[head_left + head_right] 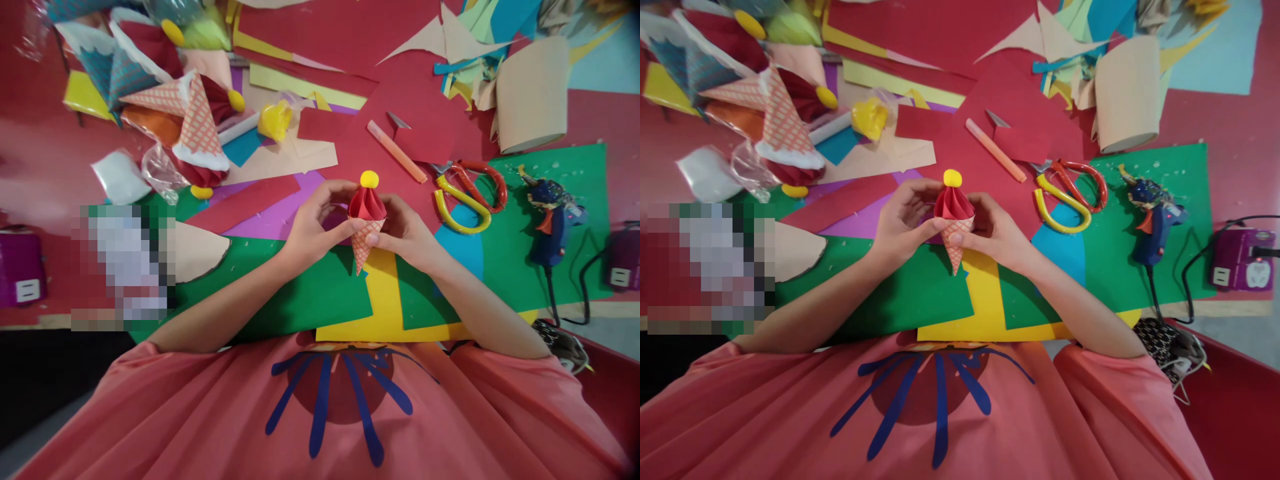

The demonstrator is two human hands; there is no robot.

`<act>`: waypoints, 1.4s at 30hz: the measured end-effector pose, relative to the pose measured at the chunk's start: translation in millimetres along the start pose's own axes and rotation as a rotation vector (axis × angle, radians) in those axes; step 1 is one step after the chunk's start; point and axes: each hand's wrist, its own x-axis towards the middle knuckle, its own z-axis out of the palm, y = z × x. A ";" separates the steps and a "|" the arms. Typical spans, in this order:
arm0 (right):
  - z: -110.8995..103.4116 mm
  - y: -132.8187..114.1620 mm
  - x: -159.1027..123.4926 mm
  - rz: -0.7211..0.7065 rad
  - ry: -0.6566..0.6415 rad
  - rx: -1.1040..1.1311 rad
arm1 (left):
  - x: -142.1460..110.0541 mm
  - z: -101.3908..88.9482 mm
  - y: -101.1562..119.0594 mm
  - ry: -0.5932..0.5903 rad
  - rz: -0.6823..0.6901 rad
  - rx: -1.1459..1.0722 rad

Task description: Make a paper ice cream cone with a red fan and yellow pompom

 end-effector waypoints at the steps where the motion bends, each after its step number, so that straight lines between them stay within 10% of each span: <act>1: -0.1 -0.7 -0.1 -0.001 0.001 0.004 | 0.0 -0.2 0.7 0.008 0.002 0.007; 18: -9.8 -0.4 2.0 -0.126 0.312 -0.275 | 1.3 -2.0 -0.9 0.066 0.006 0.117; 42: -13.7 7.1 2.9 -0.245 0.255 -0.298 | 9.2 -12.4 -7.7 0.000 0.005 0.153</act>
